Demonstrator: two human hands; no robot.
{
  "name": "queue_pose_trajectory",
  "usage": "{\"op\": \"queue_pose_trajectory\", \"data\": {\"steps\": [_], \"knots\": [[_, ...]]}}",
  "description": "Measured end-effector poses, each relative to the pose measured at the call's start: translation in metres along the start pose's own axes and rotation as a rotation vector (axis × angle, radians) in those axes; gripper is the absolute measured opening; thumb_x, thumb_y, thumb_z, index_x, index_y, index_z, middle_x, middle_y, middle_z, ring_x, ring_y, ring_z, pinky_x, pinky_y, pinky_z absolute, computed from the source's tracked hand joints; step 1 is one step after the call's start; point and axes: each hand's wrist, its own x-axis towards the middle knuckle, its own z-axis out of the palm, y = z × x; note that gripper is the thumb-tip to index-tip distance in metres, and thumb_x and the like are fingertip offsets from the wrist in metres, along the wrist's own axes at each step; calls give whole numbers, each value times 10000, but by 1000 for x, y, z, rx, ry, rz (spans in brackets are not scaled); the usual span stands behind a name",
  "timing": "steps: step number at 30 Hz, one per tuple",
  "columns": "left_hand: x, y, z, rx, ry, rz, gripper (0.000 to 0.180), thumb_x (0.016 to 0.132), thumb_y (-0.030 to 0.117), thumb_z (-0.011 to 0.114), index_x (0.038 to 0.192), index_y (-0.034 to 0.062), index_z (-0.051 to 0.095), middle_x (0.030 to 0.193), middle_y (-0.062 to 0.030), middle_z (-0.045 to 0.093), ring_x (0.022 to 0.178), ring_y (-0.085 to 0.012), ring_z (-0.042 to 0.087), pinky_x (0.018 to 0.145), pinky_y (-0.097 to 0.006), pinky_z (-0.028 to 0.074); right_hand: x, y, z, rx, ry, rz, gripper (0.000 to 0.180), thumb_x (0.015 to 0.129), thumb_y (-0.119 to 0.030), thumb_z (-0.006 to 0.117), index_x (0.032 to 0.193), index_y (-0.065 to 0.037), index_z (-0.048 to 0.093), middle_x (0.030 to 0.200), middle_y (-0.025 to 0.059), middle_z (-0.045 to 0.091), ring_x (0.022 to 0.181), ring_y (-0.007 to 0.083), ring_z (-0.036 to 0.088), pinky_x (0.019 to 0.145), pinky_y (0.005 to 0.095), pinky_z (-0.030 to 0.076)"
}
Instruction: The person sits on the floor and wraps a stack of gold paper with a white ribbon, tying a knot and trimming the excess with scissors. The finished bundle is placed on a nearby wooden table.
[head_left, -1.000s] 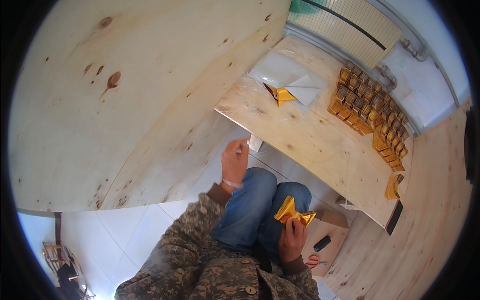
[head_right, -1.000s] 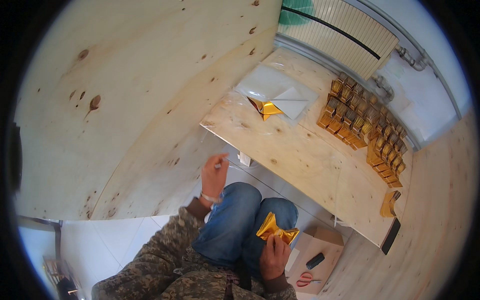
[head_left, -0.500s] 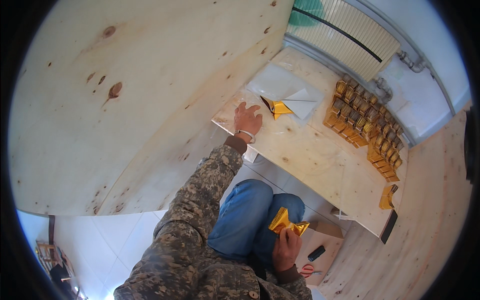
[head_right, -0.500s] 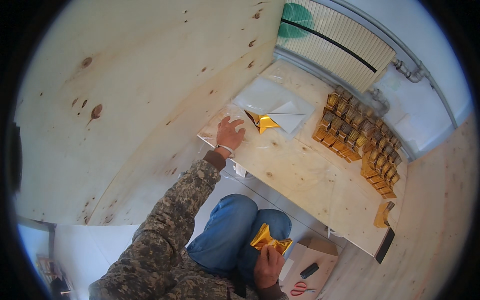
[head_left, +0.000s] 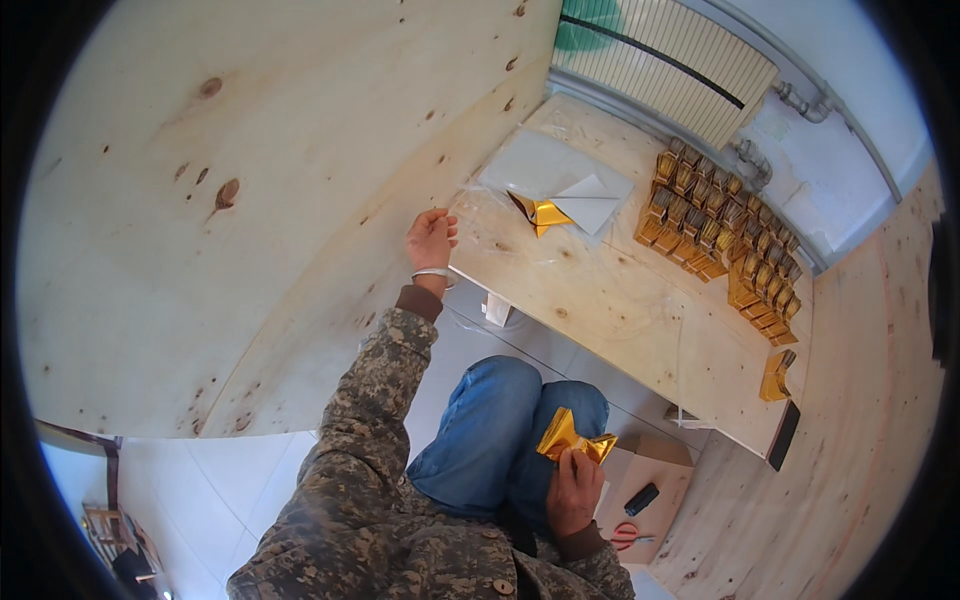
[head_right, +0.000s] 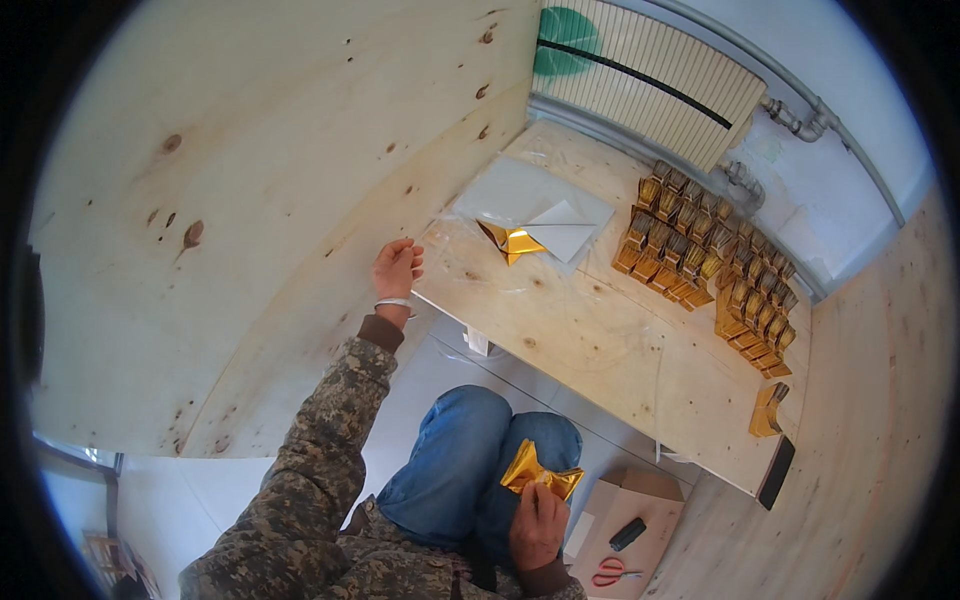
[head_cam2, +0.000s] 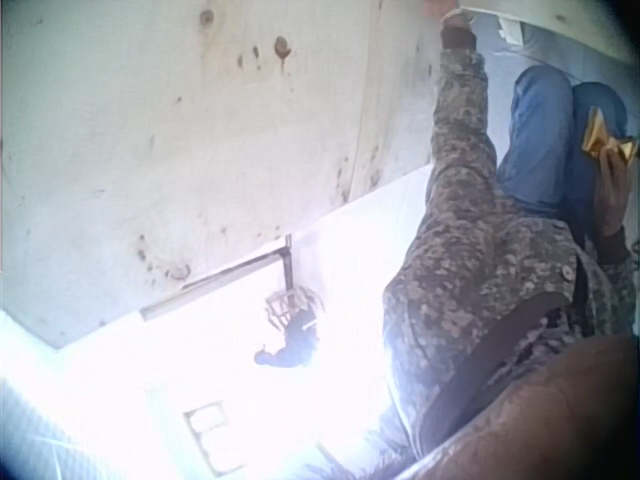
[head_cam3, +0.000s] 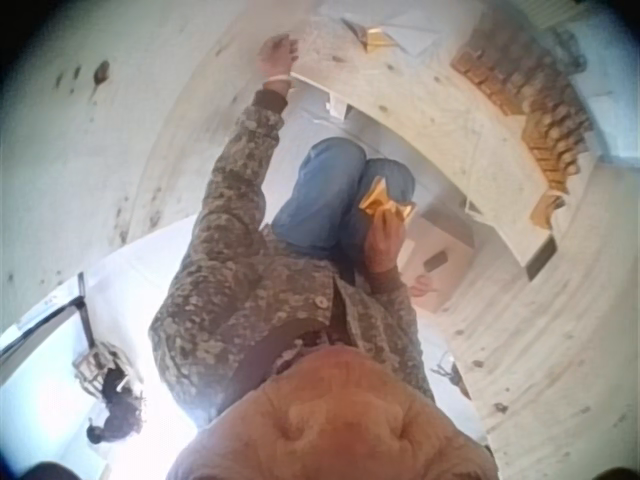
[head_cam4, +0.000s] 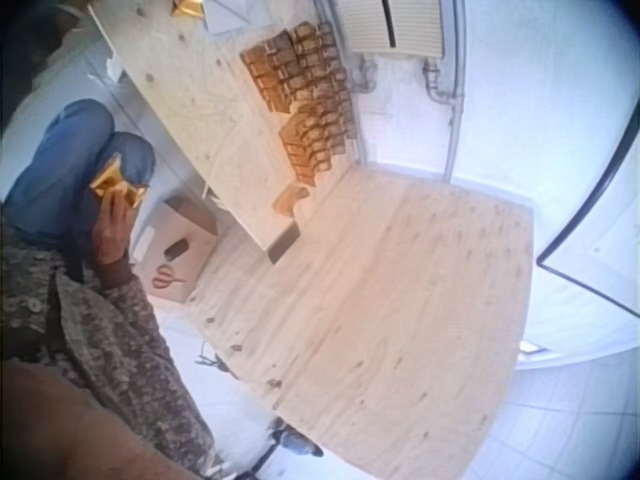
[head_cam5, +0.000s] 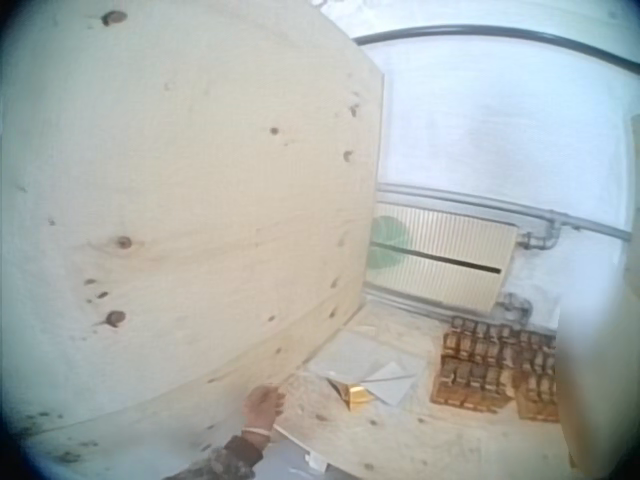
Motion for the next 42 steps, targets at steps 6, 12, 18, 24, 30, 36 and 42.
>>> {"op": "queue_pose_trajectory", "data": {"steps": [6, 12, 18, 24, 30, 36, 42], "knots": [[-55, 22, -38, -122, -41, 227, 169, 994, 71, 591, 1148, 34, 649, 921, -65, 721, 685, -76, 589, 615, -219, 496, 0, -2, -1, -11, -4, 0, 347, 857, 10, 678, 1202, 39, 661, 1215, 173, 606, 1062, 359, 587, 930, 446, 488], [-152, -13, -83, 198, -180, -73, 248, 990, 96, 611, 1224, 18, 637, 952, -81, 745, 720, -89, 615, 683, -242, 516, 0, -3, 1, 7, -6, 16, 349, 860, 28, 667, 1209, 38, 657, 1207, 174, 605, 1068, 358, 585, 936, 446, 485], [-166, -53, -116, 332, -293, -117, 313, 963, 137, 654, 1251, 19, 626, 1007, -113, 758, 862, -151, 700, 767, -279, 553, 1, -2, 0, 2, 1, -7, 356, 860, 28, 673, 1216, 33, 654, 1205, 171, 604, 1068, 354, 587, 928, 451, 486], [-136, -54, -104, 1045, -129, 597, 372, 891, 258, 738, 1166, 18, 668, 1012, -117, 741, 925, -295, 711, 859, -403, 563, 1, -2, 1, 0, 1, -7, 351, 862, 23, 675, 1212, 31, 656, 1212, 171, 605, 1066, 353, 590, 929, 453, 485], [-92, -9, -32, 757, -90, 291, 338, 840, 359, 754, 1036, 87, 706, 1058, -124, 689, 1000, -323, 662, 880, -436, 531, 1, -2, 1, 14, 5, -7, 353, 860, 22, 670, 1213, 31, 658, 1205, 169, 611, 1065, 353, 591, 931, 450, 485], [-76, -11, 18, 1089, -53, 200, 350, 817, 419, 757, 1011, 129, 733, 1005, -103, 695, 943, -314, 682, 832, -417, 548, 0, -2, 1, 18, -6, -5, 373, 846, 18, 688, 1218, 31, 657, 1213, 172, 603, 1084, 363, 579, 949, 454, 479], [-65, -23, -15, 978, -120, 196, 326, 807, 412, 755, 924, 108, 770, 1013, -129, 713, 951, -340, 687, 827, -449, 554, 0, -2, 2, 26, -8, 2, 381, 840, 18, 698, 1218, 36, 652, 1227, 175, 590, 1097, 370, 571, 955, 462, 472]]}}
